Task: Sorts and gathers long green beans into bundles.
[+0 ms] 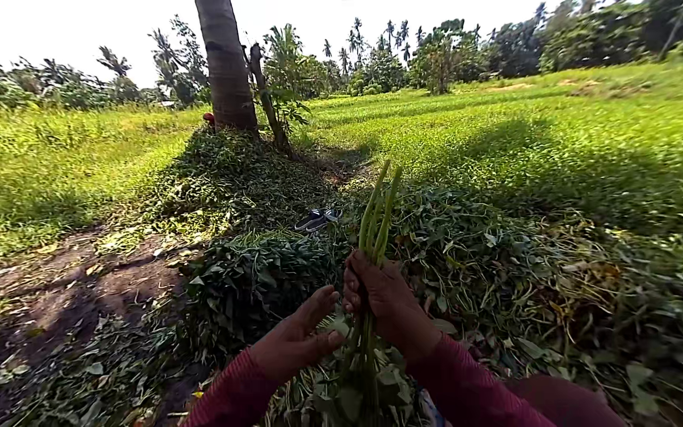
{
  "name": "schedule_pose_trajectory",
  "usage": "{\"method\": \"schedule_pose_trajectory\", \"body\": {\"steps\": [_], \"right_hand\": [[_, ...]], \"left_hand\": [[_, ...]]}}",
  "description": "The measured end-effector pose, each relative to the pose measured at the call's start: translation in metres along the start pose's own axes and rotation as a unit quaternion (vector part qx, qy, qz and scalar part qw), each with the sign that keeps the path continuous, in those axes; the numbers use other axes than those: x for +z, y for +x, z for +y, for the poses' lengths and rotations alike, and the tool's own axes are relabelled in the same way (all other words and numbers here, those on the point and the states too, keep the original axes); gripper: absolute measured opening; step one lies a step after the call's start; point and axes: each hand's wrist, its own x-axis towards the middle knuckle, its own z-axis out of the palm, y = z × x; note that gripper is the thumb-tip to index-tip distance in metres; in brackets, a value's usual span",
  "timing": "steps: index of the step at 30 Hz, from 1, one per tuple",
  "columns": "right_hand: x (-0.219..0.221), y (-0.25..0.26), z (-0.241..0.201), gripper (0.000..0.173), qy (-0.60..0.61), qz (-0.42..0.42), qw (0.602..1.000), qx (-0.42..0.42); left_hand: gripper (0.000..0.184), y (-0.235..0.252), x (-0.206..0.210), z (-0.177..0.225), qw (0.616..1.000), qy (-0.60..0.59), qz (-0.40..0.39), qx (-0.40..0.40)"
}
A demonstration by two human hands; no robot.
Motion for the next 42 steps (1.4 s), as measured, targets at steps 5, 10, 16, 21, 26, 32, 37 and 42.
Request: {"method": "schedule_pose_trajectory", "body": {"steps": [5,10,16,21,26,32,37,42], "right_hand": [[0.012,-0.012,-0.004,0.031,0.173,-0.031,0.983,0.058],[0.011,-0.017,0.002,0.034,0.331,-0.164,0.925,0.088],[0.026,-0.028,-0.022,0.030,0.233,-0.298,0.926,-0.002],[0.050,-0.017,0.004,0.022,0.050,-0.233,0.960,-0.148],[0.089,-0.030,0.112,0.017,0.146,-0.182,0.969,0.080],[0.093,-0.068,0.239,0.020,0.099,-0.195,0.895,0.390],[0.093,-0.058,0.239,0.022,-0.053,-0.321,0.843,0.429],[0.095,-0.050,0.239,0.019,-0.080,-0.337,0.815,0.464]], "left_hand": [[0.068,-0.021,0.061,-0.012,0.991,-0.115,-0.060,0.024],[0.046,-0.024,0.066,-0.037,0.920,-0.272,-0.240,0.150],[0.037,-0.056,0.066,-0.001,0.867,-0.382,-0.309,0.087],[0.031,-0.115,-0.029,0.063,0.957,0.261,-0.032,-0.120],[0.016,-0.198,-0.067,0.035,0.811,0.556,0.057,-0.172],[0.050,-0.285,-0.042,-0.058,0.818,0.292,-0.081,-0.488],[0.068,-0.333,-0.040,-0.078,0.875,0.192,-0.039,-0.443],[0.083,-0.291,0.009,-0.045,0.795,0.496,0.115,-0.329]]}}
